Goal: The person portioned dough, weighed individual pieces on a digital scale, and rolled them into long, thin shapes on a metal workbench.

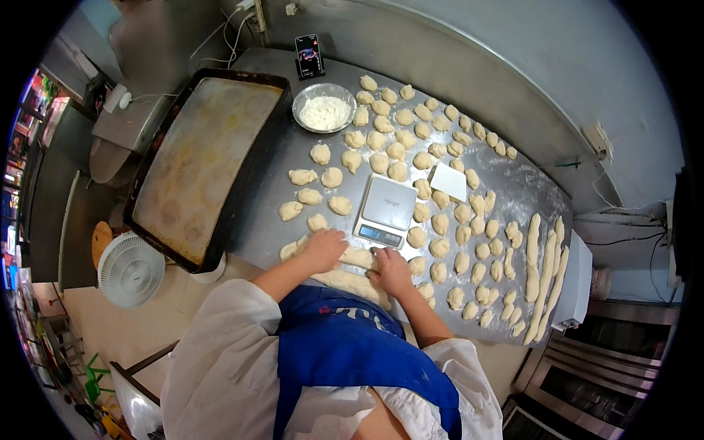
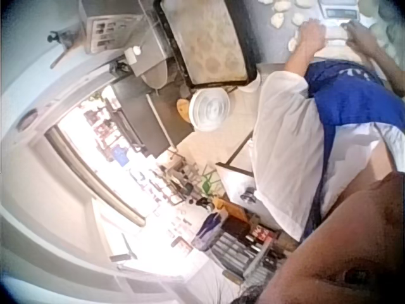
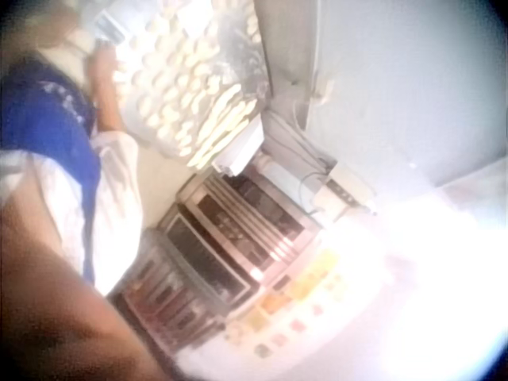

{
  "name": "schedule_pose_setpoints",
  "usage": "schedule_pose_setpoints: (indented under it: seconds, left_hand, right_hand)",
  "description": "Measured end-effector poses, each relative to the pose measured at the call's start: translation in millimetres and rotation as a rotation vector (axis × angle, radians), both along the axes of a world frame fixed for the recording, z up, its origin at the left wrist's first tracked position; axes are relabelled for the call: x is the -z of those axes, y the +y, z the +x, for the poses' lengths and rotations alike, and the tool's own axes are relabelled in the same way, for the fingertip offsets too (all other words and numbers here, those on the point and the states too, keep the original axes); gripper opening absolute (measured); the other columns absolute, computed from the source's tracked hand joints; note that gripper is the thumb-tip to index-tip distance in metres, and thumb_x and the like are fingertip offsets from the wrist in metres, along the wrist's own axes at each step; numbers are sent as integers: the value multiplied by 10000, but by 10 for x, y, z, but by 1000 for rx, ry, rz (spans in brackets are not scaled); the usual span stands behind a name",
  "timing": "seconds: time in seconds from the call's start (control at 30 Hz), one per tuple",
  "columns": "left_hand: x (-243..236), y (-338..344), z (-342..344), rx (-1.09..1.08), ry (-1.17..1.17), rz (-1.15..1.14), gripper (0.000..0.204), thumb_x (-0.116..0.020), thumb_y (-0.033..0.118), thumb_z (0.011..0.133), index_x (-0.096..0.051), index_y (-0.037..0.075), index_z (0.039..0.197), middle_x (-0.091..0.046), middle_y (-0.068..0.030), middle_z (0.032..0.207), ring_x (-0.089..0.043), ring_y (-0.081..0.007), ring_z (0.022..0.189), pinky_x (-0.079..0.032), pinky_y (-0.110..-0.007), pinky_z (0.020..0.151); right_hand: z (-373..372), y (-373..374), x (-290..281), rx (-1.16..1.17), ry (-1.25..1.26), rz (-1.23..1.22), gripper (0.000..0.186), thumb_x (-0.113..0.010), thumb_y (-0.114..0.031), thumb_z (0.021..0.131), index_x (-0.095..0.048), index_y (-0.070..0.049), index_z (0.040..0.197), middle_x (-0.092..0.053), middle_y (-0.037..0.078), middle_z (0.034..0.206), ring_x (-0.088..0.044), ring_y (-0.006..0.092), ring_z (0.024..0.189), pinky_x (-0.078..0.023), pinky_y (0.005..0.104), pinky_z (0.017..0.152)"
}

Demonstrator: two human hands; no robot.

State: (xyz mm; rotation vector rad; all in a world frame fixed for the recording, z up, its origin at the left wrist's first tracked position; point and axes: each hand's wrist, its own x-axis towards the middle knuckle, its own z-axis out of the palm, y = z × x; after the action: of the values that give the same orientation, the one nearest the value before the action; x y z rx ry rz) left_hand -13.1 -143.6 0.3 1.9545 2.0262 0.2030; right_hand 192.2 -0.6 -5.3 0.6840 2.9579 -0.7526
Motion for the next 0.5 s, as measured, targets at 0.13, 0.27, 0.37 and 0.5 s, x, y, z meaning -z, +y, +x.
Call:
schedule_pose_setpoints:
  seconds: [0.13, 0.27, 0.37, 0.5]
  left_hand:
    - [140, 213, 298, -14, -244, 75, 553, -778, 195, 699, -592, 103, 1212, -582, -84, 1173, -529, -305, 1160, -448, -436, 952]
    - [222, 391, 340, -25, -380, -65, 494, -758, 248, 708, -628, 91, 1158, -651, -153, 1042, -612, -335, 1045, -488, -459, 884]
    - [153, 524, 298, -51, -514, -294, 426, -714, 334, 736, -664, 78, 1073, -678, -201, 977, -653, -364, 953, -509, -477, 832]
    - [377, 505, 260, -76, -609, -326, 411, -667, 406, 767, -677, 81, 1018, -692, -197, 964, -661, -379, 924, -512, -475, 810]
  right_hand:
    - [-2, -37, 240, 66, 58, -139, 489, -761, -220, 726, -624, -56, 1166, -649, 151, 993, -647, 339, 908, -530, 409, 795]
    - [-73, 151, 162, 259, -54, -738, 440, -771, -192, 732, -634, -25, 1114, -699, 143, 930, -676, 255, 835, -538, 339, 790]
    - [38, 203, 420, 130, 208, -669, 576, -762, -165, 720, -539, -14, 1229, -688, 157, 990, -672, 253, 924, -527, 344, 836]
    - [-286, -13, -79, 24, -77, -258, 504, -733, -186, 735, -564, -90, 1200, -683, 190, 997, -659, 361, 955, -535, 431, 799]
